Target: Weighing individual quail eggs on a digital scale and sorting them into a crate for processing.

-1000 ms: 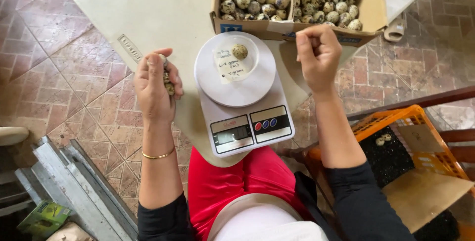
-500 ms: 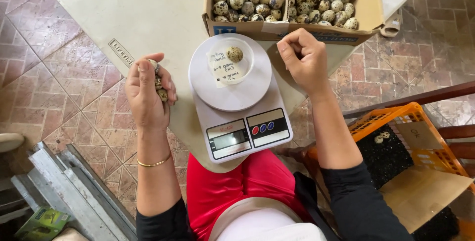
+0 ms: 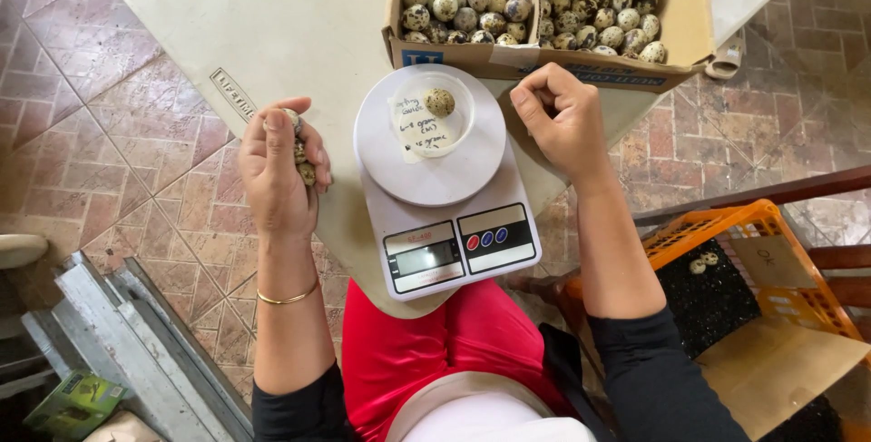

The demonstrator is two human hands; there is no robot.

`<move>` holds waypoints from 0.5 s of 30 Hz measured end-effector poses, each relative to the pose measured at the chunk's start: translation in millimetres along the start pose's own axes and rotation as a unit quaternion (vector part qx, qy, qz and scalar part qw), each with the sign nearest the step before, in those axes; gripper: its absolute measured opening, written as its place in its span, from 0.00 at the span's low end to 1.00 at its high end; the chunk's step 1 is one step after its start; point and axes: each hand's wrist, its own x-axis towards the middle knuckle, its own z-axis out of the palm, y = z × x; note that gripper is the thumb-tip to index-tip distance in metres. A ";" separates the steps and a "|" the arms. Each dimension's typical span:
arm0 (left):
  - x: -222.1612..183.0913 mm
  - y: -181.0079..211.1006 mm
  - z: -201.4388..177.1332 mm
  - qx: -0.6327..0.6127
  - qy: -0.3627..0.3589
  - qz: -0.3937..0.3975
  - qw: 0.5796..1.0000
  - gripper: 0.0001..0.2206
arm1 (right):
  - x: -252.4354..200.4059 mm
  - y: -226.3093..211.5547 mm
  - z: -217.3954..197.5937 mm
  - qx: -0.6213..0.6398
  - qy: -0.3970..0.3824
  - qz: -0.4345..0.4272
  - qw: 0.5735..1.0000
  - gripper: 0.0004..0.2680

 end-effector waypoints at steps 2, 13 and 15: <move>0.8 -0.2 0.0 -0.003 0.000 -0.002 1.000 0.18 | 0.4 -0.6 -0.1 -0.005 0.001 -0.003 1.000 0.07; 1.4 -1.0 1.1 0.005 -0.002 -0.015 1.000 0.17 | 0.9 -5.5 -0.1 -0.010 -0.019 0.031 0.999 0.06; 2.9 -1.7 0.2 0.005 -0.006 -0.015 1.000 0.17 | 1.3 -5.3 -0.9 -0.012 -0.021 0.034 0.999 0.06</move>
